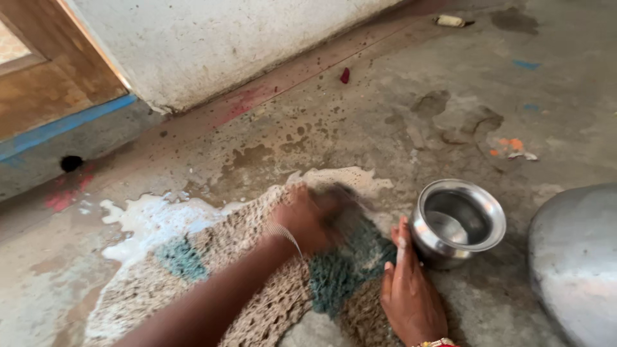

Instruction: The person cleans a rug on the floor by applying soap from a bowl, pouring water from a pot, and scrubbing the surface with a handheld brush.

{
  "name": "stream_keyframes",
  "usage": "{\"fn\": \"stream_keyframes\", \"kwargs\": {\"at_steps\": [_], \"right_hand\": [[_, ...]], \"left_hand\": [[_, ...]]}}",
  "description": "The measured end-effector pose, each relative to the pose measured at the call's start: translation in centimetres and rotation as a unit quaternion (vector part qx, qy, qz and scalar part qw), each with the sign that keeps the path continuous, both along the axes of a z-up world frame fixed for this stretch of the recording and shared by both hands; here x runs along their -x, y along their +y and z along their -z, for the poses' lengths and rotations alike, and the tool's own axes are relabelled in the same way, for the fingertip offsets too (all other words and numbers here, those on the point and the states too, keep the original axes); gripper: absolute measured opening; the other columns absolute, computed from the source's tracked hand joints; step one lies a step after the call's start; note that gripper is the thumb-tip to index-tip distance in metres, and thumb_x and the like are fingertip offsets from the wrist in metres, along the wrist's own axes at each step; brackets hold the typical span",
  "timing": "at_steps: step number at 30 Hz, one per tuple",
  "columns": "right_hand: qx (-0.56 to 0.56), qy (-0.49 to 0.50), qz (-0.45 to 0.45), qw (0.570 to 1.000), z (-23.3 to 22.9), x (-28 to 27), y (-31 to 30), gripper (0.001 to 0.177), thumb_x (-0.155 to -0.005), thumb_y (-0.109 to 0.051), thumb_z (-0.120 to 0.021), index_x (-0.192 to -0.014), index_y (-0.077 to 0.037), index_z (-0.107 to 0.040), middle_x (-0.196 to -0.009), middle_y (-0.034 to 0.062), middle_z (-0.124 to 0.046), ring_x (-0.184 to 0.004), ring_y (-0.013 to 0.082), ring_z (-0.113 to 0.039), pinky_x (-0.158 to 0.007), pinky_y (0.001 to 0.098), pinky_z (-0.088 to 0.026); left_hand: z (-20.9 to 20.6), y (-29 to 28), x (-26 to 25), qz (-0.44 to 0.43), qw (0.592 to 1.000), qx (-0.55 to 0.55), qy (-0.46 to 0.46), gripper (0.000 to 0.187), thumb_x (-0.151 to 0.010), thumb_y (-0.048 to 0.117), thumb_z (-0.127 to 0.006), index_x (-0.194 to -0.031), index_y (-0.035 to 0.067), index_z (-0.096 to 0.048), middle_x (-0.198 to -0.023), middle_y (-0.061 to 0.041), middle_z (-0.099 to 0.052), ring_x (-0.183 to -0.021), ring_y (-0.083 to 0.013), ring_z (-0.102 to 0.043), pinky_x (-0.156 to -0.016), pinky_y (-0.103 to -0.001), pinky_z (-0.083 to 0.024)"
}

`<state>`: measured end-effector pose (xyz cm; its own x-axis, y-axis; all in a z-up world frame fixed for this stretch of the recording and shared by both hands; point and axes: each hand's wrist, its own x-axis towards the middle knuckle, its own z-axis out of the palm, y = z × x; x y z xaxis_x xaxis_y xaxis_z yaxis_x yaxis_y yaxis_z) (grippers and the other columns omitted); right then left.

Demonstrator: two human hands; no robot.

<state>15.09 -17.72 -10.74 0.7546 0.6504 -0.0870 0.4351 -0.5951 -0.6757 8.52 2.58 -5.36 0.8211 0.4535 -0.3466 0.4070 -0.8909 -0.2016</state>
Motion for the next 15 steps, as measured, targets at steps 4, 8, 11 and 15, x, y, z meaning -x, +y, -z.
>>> {"fn": "stream_keyframes", "kwargs": {"at_steps": [4, 8, 11, 15], "right_hand": [[-0.048, -0.080, -0.022, 0.995, 0.6, 0.2, 0.3, 0.087, -0.092, -0.005, -0.044, -0.164, -0.014, 0.004, -0.165, 0.0150, -0.033, -0.141, 0.0346, -0.041, -0.106, 0.0435, -0.045], [-0.015, -0.043, 0.003, 0.999, 0.2, 0.4, 0.2, 0.089, -0.093, -0.009, -0.048, -0.165, -0.017, 0.004, -0.165, 0.0107, -0.035, -0.140, 0.0303, -0.043, -0.105, 0.0422, -0.047], [-0.014, -0.055, -0.003, 0.998, 0.3, 0.6, 0.0, 0.087, -0.093, -0.009, -0.047, -0.165, -0.017, 0.002, -0.163, 0.0114, -0.038, -0.140, 0.0308, -0.044, -0.105, 0.0430, -0.047], [-0.056, -0.085, -0.003, 0.995, 0.6, 0.6, 0.3, 0.086, -0.091, -0.005, -0.046, -0.165, -0.014, -0.001, -0.163, 0.0162, -0.037, -0.140, 0.0359, -0.043, -0.104, 0.0449, -0.046]], "left_hand": [[-3.6, 5.3, -0.5, -0.174, 0.984, 0.007, -0.044, 0.074, -0.095, 0.061, -0.052, -0.156, 0.023, -0.034, -0.142, -0.026, -0.051, -0.124, -0.0348, -0.061, -0.083, -0.037, -0.064], [-1.6, -3.1, 1.4, 0.036, 0.988, 0.149, 0.027, 0.071, -0.098, 0.061, -0.046, -0.161, 0.035, -0.029, -0.149, -0.037, -0.035, -0.129, -0.0459, -0.053, -0.079, -0.045, -0.063], [-1.0, -2.1, 0.9, 0.048, 0.999, 0.025, 0.005, 0.093, -0.098, 0.083, -0.043, -0.155, 0.011, -0.030, -0.149, -0.044, -0.025, -0.132, -0.0512, -0.042, -0.084, -0.052, -0.058], [-3.4, 3.5, -2.5, -0.101, 0.994, 0.011, -0.026, 0.084, -0.087, 0.078, -0.053, -0.158, 0.037, -0.037, -0.151, -0.031, -0.041, -0.135, -0.0452, -0.050, -0.100, -0.049, -0.053]]}}
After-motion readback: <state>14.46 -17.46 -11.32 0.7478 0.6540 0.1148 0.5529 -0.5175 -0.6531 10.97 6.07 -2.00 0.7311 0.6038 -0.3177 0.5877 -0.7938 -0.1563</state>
